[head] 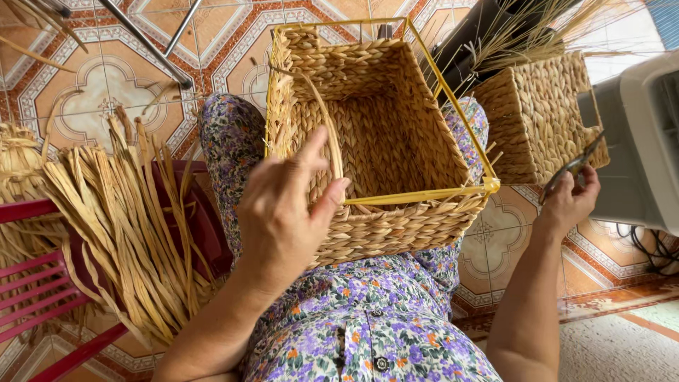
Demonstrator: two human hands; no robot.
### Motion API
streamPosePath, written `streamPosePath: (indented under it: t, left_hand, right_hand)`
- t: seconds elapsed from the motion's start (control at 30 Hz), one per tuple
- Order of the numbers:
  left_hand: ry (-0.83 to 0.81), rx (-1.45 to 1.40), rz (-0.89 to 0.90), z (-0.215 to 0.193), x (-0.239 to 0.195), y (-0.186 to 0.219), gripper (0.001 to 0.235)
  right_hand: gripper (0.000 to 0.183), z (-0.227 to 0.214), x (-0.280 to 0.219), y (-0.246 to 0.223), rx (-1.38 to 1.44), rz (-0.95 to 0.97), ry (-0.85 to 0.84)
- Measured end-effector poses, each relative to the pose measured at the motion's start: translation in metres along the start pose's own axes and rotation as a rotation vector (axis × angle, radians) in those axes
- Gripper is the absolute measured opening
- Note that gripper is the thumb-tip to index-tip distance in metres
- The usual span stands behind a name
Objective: The person weaves dried palm leaves into a rectangular basket frame, threading strands through the existing weave and trimming excess with scissors. The person occasionally reaches for more palm leaves from a nearby pile and continues weaving along the basket's edge.
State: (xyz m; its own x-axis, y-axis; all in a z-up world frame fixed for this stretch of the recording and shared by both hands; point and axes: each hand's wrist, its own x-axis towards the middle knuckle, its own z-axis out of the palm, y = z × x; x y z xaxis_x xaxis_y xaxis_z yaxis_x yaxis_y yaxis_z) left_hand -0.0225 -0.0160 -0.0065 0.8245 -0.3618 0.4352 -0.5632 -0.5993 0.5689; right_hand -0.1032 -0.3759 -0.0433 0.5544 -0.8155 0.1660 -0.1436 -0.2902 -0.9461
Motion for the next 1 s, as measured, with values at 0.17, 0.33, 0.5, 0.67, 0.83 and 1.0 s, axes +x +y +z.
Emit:
streamPosePath:
  t: [0.17,0.33,0.5,0.67,0.83,1.0]
  left_hand:
    - [0.042,-0.258,-0.304,-0.019,0.003,-0.048,0.066]
    - [-0.222,-0.766,-0.695,-0.004,0.009,-0.069,0.091]
    - [-0.372,-1.067,-0.655,-0.004,0.011,-0.069,0.099]
    - [-0.449,-1.115,-0.567,-0.009,0.010,-0.077,0.104]
    - [-0.399,-1.010,-0.358,0.005,0.007,-0.099,0.101]
    - [-0.251,-0.923,-0.216,0.060,0.007,-0.132,0.099]
  right_hand:
    - [0.031,-0.003,-0.038,0.027,0.527,0.355,-0.292]
    - [0.032,0.009,-0.065,0.042,0.634,0.397,-0.473]
    - [0.029,0.016,-0.072,0.046,0.716,0.327,-0.478]
    - [0.040,0.018,-0.084,0.033,0.622,0.266,-0.427]
    - [0.041,0.027,-0.074,0.037,0.494,0.125,-0.431]
    - [0.044,0.059,-0.040,0.067,0.559,0.246,-0.577]
